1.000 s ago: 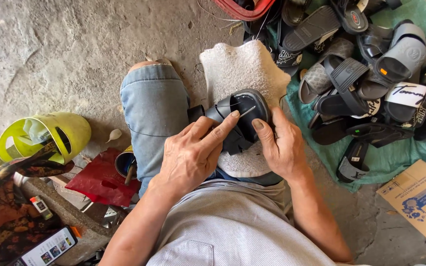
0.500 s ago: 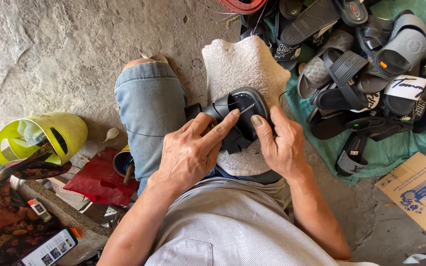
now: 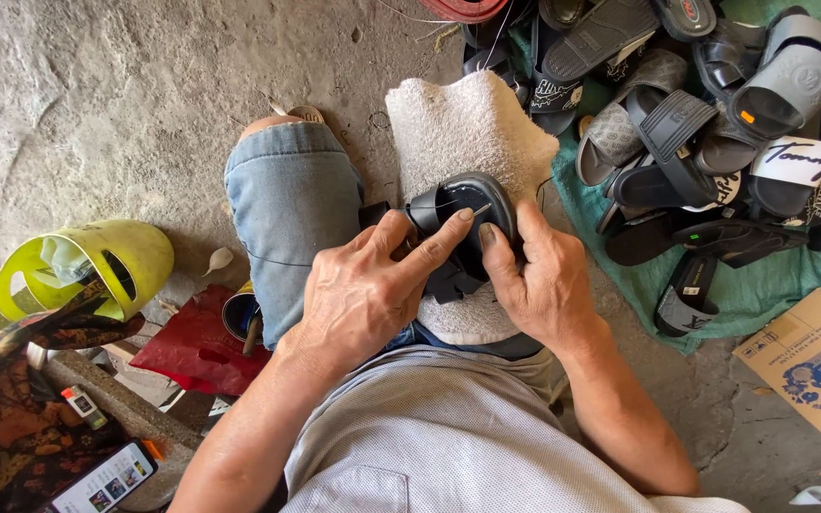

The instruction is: A person is hand-sewing a black sandal strap to its sole using a needle and thread while sitting on the floor.

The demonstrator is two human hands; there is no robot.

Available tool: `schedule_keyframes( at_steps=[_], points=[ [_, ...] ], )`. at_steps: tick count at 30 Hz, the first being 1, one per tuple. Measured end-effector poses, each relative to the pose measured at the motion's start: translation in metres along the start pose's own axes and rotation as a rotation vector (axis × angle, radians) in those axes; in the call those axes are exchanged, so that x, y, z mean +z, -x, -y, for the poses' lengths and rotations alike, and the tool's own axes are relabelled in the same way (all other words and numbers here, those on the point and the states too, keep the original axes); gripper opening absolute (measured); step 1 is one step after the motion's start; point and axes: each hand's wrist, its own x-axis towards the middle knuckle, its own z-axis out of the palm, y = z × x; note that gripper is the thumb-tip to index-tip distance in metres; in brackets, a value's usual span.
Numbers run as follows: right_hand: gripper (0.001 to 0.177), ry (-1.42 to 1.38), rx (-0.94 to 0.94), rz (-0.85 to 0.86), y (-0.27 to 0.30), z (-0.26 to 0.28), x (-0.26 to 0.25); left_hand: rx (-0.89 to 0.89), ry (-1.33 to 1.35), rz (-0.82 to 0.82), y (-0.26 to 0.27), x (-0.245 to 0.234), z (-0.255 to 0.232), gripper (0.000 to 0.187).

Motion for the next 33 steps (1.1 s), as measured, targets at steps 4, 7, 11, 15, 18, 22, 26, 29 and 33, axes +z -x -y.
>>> schedule_keyframes(
  at_steps=[4, 7, 11, 15, 18, 22, 26, 29, 33],
  points=[
    [0.031, 0.065, -0.038, -0.030, -0.002, -0.001, 0.000, 0.053, -0.100, 0.026, -0.014, -0.017, -0.008, 0.051],
    [0.010, 0.147, -0.196, 0.009, -0.007, 0.007, -0.005, 0.112, -0.162, 0.169, -0.026, -0.031, -0.014, 0.069],
    [0.013, 0.188, -0.220, 0.010, -0.004, 0.005, -0.005, 0.121, -0.205, 0.181, -0.031, -0.029, -0.018, 0.064],
    [0.014, 0.229, -0.254, 0.026, -0.003, 0.002, -0.003, 0.144, -0.208, 0.111, -0.033, -0.023, -0.018, 0.055],
    [0.014, 0.234, -0.257, 0.009, -0.005, 0.026, -0.008, 0.155, -0.013, 0.002, -0.025, -0.026, -0.007, 0.060],
    [0.037, 0.100, -0.277, 0.030, 0.005, 0.061, 0.004, 0.095, 0.254, -0.041, 0.009, -0.043, 0.027, 0.046],
    [0.025, -0.344, -0.122, 0.135, 0.013, 0.050, 0.002, -0.134, 0.384, -0.216, 0.056, -0.037, 0.048, 0.017],
    [0.016, -0.596, 0.009, 0.052, 0.018, 0.017, -0.015, -0.229, 0.488, -0.302, 0.070, -0.029, 0.053, 0.015],
    [0.021, -0.584, 0.222, -0.093, 0.028, -0.031, -0.050, -0.192, 0.527, -0.287, 0.070, -0.029, 0.055, 0.015]
  ],
)
